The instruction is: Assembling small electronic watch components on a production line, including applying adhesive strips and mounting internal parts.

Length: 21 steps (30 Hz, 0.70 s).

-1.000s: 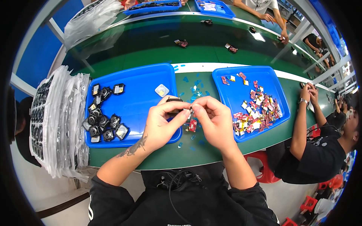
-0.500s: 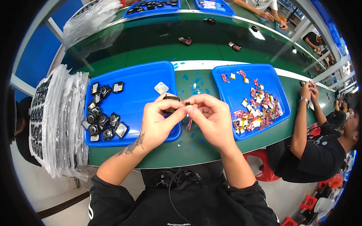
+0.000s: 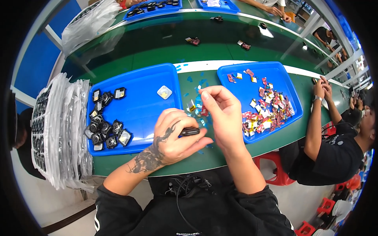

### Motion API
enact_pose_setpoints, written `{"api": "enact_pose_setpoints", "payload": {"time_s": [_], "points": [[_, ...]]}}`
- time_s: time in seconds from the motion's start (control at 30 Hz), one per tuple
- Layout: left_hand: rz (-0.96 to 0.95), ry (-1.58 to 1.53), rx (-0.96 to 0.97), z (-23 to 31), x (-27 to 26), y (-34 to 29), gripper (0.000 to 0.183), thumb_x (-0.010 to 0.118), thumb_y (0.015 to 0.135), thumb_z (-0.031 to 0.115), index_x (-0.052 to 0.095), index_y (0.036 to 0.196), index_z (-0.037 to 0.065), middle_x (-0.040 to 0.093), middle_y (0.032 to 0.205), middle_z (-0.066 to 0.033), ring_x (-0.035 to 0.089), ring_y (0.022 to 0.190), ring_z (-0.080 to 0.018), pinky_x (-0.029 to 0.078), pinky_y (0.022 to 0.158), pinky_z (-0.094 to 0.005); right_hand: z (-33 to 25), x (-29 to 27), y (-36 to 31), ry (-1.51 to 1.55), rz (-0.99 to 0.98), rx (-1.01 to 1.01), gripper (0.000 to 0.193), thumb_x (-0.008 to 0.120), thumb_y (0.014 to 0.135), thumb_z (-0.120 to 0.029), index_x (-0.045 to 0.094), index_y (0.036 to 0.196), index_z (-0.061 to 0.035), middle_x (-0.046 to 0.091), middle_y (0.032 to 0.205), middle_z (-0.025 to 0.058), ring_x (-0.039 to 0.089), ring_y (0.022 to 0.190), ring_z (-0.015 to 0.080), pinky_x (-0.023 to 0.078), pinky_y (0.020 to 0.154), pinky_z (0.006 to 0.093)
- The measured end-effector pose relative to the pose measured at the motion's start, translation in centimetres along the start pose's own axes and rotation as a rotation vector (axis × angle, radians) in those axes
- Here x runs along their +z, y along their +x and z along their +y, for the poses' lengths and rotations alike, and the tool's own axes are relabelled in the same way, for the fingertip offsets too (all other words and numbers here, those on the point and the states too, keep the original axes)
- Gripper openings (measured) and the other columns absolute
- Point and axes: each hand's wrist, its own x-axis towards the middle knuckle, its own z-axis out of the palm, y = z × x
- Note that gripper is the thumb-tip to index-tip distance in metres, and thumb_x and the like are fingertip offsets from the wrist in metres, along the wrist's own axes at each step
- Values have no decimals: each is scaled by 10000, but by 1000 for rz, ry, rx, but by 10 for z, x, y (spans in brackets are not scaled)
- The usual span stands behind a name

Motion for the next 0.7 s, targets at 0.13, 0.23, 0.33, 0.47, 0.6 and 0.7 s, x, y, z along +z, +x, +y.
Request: {"api": "enact_pose_setpoints", "payload": {"time_s": [0.13,0.23,0.33,0.47,0.6,0.7], "points": [[-33,115,-226,1,2,4,336,860,571,181,736,864,74,585,908,-55,584,798,-236,484,705,-355,-2,-7,4,-124,78,-113,107,639,918,-78,637,990,2,633,885,3,552,799,46,443,711,198],[4,-78,-374,5,2,2,257,781,689,75,739,942,56,579,910,-84,591,806,-230,495,713,-335,-4,-13,5,-151,74,-130,112,639,917,-68,644,1001,6,638,901,5,556,804,44,444,708,195],[6,-336,-652,-2,2,1,207,681,798,38,725,1001,36,594,940,-135,631,845,-254,508,741,-320,-11,-16,2,-205,92,-129,90,642,904,-50,652,972,7,642,908,20,563,817,56,448,713,205],[-35,-495,-844,-10,-3,1,151,670,828,36,730,967,24,613,958,-103,638,841,-176,505,744,-275,-22,-38,-11,-588,-57,-427,66,660,831,11,650,896,19,657,901,79,608,861,144,474,753,266],[-32,-671,-942,-12,-2,-4,144,678,852,24,723,986,-6,646,938,-78,604,840,-123,489,778,-245,-39,-38,-29,-707,-510,-429,139,669,761,49,623,880,-6,676,1005,145,639,919,289,494,818,368],[-39,-880,-1014,-10,-2,2,161,632,905,77,705,1000,-30,640,940,-62,595,823,-115,488,768,-244,-30,-30,-35,-646,-480,-314,114,630,824,29,586,924,-2,651,1086,172,631,964,294,477,868,367]]}}
